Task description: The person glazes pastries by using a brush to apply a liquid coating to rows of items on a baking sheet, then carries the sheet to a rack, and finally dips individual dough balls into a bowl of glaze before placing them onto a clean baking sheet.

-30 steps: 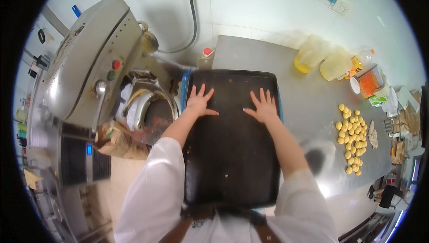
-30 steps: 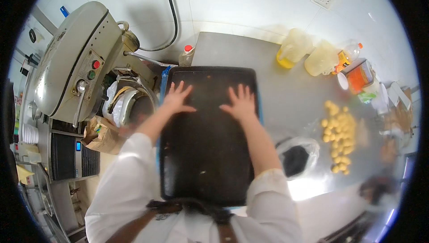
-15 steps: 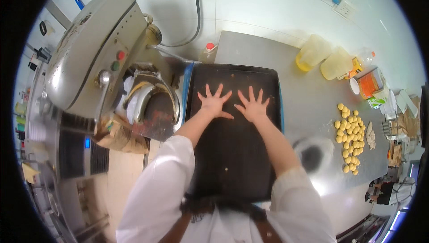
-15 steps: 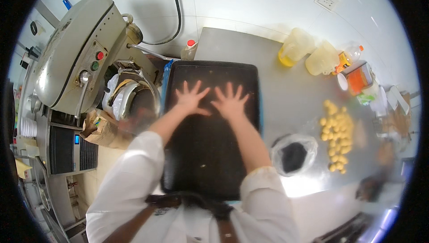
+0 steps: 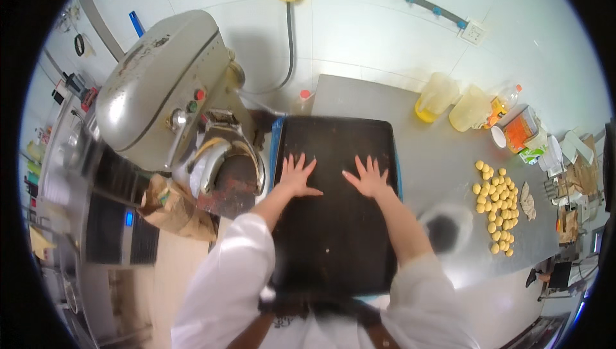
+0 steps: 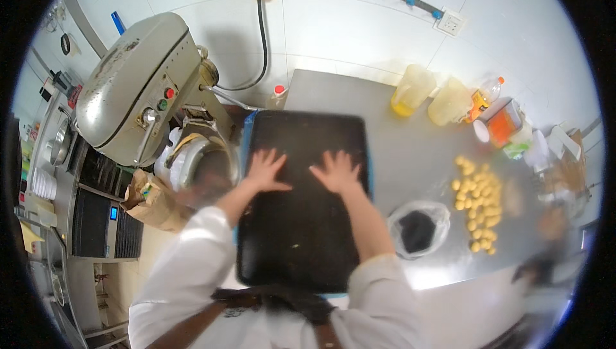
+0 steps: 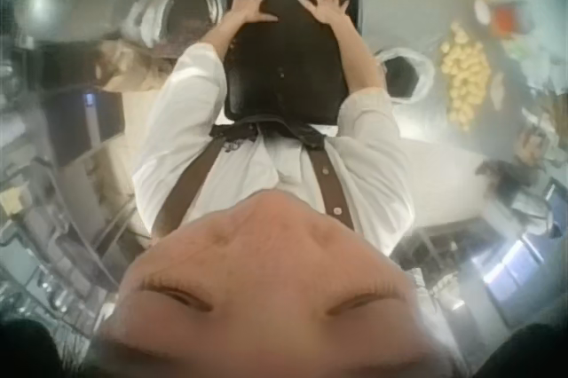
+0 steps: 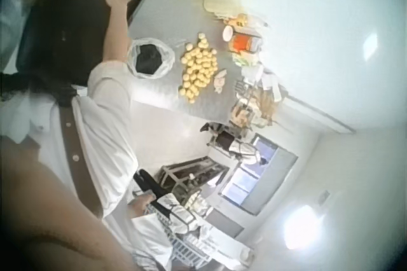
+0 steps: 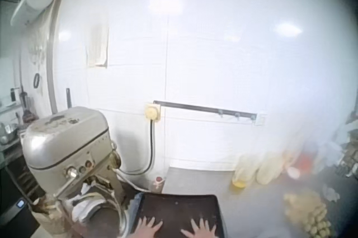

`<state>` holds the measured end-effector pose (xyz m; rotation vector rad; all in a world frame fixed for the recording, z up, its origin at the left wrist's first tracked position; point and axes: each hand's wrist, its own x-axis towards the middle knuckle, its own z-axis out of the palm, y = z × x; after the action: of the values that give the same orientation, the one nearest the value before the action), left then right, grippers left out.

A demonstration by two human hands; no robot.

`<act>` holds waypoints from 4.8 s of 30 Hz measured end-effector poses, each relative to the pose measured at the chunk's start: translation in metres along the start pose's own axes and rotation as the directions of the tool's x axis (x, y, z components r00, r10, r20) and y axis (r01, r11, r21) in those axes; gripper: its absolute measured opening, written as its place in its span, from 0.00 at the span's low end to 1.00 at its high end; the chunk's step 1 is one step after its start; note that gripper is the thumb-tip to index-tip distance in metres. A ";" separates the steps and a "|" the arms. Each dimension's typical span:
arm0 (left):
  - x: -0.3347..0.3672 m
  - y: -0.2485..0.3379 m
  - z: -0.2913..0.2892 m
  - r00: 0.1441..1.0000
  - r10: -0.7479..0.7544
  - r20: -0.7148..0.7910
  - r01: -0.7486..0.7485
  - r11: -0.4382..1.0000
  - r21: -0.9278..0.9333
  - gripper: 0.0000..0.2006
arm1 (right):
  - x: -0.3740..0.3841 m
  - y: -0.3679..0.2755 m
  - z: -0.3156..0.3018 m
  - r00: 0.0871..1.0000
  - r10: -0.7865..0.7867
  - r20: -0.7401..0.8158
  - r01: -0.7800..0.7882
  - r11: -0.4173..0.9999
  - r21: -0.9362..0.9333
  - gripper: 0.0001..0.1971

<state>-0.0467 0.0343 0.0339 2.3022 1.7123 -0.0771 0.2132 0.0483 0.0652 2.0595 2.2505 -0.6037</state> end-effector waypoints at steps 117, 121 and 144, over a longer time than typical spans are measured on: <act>-0.272 0.012 -0.002 0.982 0.098 0.164 0.022 0.794 -0.607 0.20 | -0.249 -0.030 -0.022 0.972 -0.225 -0.065 0.209 0.709 0.674 0.22; -0.238 0.094 -0.090 0.940 0.227 -0.255 -0.337 0.509 -0.792 0.15 | -0.256 -0.046 0.005 0.892 -0.434 -0.125 0.431 0.735 0.524 0.42; -0.431 -0.023 -0.013 0.171 -0.983 -0.072 -0.430 -0.009 -0.903 0.14 | -0.242 0.067 -0.026 0.954 -0.188 -0.233 0.299 0.562 0.771 0.12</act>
<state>-0.1995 -0.3583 0.1291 0.2219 1.6616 2.1055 0.3133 -0.1711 0.1395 2.0784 2.6594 -1.8830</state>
